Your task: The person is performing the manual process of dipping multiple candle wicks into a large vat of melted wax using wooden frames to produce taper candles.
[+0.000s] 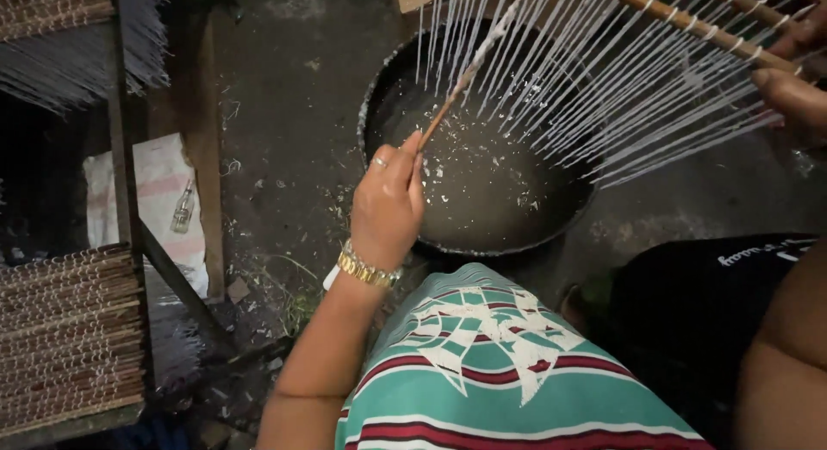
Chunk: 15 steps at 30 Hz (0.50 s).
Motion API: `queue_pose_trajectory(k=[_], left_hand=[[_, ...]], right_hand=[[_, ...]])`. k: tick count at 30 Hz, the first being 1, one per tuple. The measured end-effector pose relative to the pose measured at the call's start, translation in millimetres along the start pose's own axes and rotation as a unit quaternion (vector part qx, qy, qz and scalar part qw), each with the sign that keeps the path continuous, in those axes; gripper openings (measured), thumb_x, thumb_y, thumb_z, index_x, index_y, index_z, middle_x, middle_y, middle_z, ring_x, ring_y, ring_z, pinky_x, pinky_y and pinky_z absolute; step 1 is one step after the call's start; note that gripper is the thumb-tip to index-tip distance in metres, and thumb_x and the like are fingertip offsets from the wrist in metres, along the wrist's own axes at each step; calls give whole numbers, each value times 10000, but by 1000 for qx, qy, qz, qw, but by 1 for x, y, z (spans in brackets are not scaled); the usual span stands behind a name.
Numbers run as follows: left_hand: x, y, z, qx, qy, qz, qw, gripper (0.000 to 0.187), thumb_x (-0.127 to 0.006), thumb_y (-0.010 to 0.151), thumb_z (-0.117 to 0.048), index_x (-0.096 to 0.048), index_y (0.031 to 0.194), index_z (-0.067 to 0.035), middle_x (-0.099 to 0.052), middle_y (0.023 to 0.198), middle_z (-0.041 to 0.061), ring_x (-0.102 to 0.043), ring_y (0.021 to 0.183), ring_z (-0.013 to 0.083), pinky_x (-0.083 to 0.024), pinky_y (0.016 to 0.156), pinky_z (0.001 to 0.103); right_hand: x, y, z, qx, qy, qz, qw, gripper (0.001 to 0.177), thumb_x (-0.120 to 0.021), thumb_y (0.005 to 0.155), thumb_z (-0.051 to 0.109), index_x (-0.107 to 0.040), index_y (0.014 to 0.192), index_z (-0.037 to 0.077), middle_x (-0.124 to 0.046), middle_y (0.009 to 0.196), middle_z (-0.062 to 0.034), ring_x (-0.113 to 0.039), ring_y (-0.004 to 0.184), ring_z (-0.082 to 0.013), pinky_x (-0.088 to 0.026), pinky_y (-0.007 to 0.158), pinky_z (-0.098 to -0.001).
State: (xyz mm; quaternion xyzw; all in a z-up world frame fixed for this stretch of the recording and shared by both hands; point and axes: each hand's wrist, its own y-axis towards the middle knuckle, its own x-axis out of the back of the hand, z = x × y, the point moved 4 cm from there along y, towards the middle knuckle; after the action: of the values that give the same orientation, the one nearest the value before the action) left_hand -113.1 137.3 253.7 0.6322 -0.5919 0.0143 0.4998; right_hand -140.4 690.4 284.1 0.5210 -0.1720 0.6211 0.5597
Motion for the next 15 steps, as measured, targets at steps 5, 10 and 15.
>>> queue_pose_trajectory(k=[5, 10, 15], left_hand=[[-5, 9, 3, 14, 12, 8, 1000, 330, -583, 1023, -8, -576, 1352, -16, -574, 946, 141, -585, 678, 292, -522, 534, 409], [1, 8, -1, 19, 18, 15, 1000, 318, -579, 1039, -9, -584, 1356, 11, -581, 923, 133, -573, 638, 244, -497, 479, 360], [-19, 4, 8, 19, 19, 11, 1000, 330, -611, 1009, 5, -595, 1338, -18, -598, 952, 137, -614, 720, 291, -536, 559, 403]], right_hand=[[6, 4, 12, -56, -43, 43, 997, 462, -764, 1159, 15, -521, 1524, -130, -592, 1218, -273, -584, 908, -366, -494, 748, -455], [7, 7, 28, -90, -62, 60, 992, 323, -745, 1179, 35, -570, 1423, -82, -579, 1204, -224, -566, 930, -353, -490, 784, -485], [5, 7, 32, -24, -37, 34, 998, 432, -717, 1187, -41, -444, 1520, -83, -550, 1244, -243, -538, 962, -357, -447, 859, -489]])
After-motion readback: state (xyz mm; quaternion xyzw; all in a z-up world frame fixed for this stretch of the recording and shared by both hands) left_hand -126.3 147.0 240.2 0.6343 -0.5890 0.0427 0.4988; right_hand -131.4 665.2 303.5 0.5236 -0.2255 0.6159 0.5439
